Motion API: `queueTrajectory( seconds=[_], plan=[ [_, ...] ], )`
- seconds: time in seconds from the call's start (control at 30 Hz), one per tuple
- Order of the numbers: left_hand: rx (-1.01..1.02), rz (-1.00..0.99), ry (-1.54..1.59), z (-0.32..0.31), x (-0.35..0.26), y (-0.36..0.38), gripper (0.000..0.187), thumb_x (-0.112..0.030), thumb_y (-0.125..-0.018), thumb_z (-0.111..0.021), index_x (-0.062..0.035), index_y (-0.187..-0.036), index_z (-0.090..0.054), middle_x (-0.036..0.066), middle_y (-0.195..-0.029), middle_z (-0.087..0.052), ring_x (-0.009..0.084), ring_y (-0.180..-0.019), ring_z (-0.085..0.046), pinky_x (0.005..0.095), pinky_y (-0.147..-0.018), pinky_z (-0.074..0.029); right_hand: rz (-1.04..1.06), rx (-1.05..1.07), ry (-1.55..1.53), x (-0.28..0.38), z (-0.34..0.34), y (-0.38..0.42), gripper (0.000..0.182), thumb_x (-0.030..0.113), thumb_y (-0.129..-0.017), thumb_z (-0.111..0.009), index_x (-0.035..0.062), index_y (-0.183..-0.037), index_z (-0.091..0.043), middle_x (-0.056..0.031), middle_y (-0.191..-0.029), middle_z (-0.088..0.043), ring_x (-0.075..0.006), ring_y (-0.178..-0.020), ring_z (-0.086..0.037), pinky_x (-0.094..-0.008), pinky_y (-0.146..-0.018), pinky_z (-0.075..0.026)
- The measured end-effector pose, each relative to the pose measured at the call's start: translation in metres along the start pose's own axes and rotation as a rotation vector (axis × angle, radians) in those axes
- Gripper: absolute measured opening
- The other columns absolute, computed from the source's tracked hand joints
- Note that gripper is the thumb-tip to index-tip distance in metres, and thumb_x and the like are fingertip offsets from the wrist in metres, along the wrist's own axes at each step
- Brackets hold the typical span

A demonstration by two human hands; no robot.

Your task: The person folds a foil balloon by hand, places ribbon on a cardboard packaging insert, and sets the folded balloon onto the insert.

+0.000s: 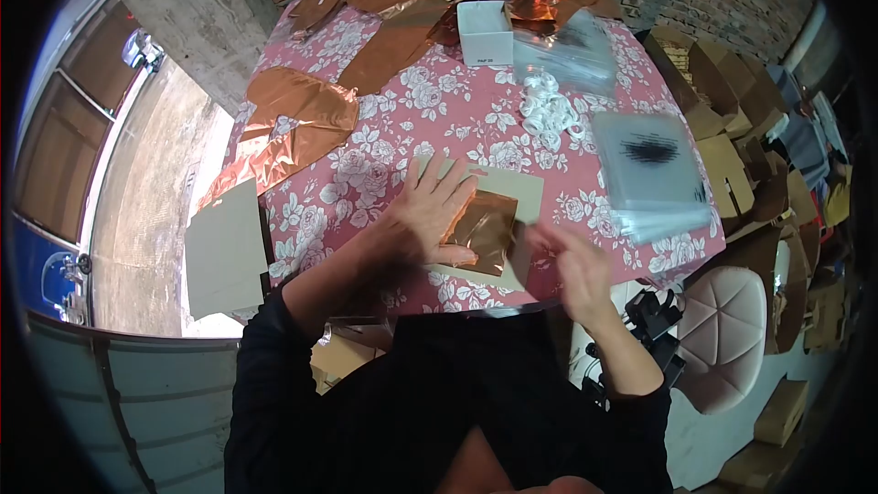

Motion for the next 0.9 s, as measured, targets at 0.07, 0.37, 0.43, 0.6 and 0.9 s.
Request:
queueTrajectory(
  seconds=[0.07, 0.37, 0.43, 0.6, 0.9],
  plan=[
    [-0.005, -0.017, -0.013, -0.002, 0.001, -0.001, 0.095, -0.062, -0.077, -0.067, 0.0088, -0.137, -0.045, 0.031, -0.143, -0.039, 0.0510, -0.133, -0.033, 0.0593, -0.112, -0.019, -0.115, -0.048, -0.283, 0.008, 0.003, 0.024, 0.040, 0.025, -0.102, -0.043, -0.0075, -0.119, -0.061, -0.0178, -0.091, -0.071, -0.0211, -0.081, -0.069, -0.0313, -0.074, -0.054],
    [0.047, 0.028, 0.008, -0.002, -0.032, 0.006, 0.098, -0.062, -0.077, -0.067, 0.0100, -0.139, -0.042, 0.031, -0.144, -0.037, 0.0502, -0.133, -0.032, 0.0610, -0.111, -0.019, -0.571, 0.367, -0.724, -0.028, -0.055, 0.091, 0.037, 0.030, -0.106, -0.046, -0.0012, -0.112, -0.066, -0.0042, -0.083, -0.067, -0.0066, -0.069, -0.055, -0.0229, -0.064, -0.046],
    [0.055, 0.062, -0.015, -0.005, -0.056, 0.011, 0.099, -0.063, -0.077, -0.066, 0.0102, -0.139, -0.041, 0.032, -0.145, -0.036, 0.0516, -0.133, -0.032, 0.0638, -0.110, -0.019, -0.498, 0.291, -0.760, -0.025, -0.066, 0.095, 0.035, 0.028, -0.105, -0.047, -0.0012, -0.114, -0.063, -0.0055, -0.088, -0.067, -0.0090, -0.075, -0.057, -0.0249, -0.069, -0.048],
    [0.072, 0.130, 0.070, -0.008, -0.092, 0.019, 0.105, -0.071, -0.079, -0.057, 0.0105, -0.142, -0.037, 0.035, -0.149, -0.029, 0.0569, -0.138, -0.022, 0.0702, -0.109, -0.016, -0.490, -0.082, -1.173, -0.030, -0.091, 0.109, 0.035, 0.029, -0.106, -0.045, -0.0003, -0.123, -0.052, -0.0124, -0.104, -0.064, -0.0239, -0.088, -0.065, -0.0356, -0.078, -0.054],
    [0.132, 0.184, 0.101, -0.007, -0.095, 0.020, 0.104, -0.071, -0.083, -0.052, 0.0094, -0.145, -0.031, 0.034, -0.153, -0.021, 0.0557, -0.142, -0.015, 0.0684, -0.112, -0.010, -0.442, -0.287, -1.274, -0.019, -0.109, 0.104, 0.041, 0.033, -0.106, -0.043, -0.0004, -0.129, -0.047, -0.0152, -0.110, -0.064, -0.0258, -0.085, -0.067, -0.0355, -0.072, -0.055]
  ],
)
Point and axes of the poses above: each hand's wrist, its own y-axis away from the middle knuckle, its own z-axis out of the back of the hand, x = y × z, the point moved 1 cm from there along -y, towards the middle knuckle
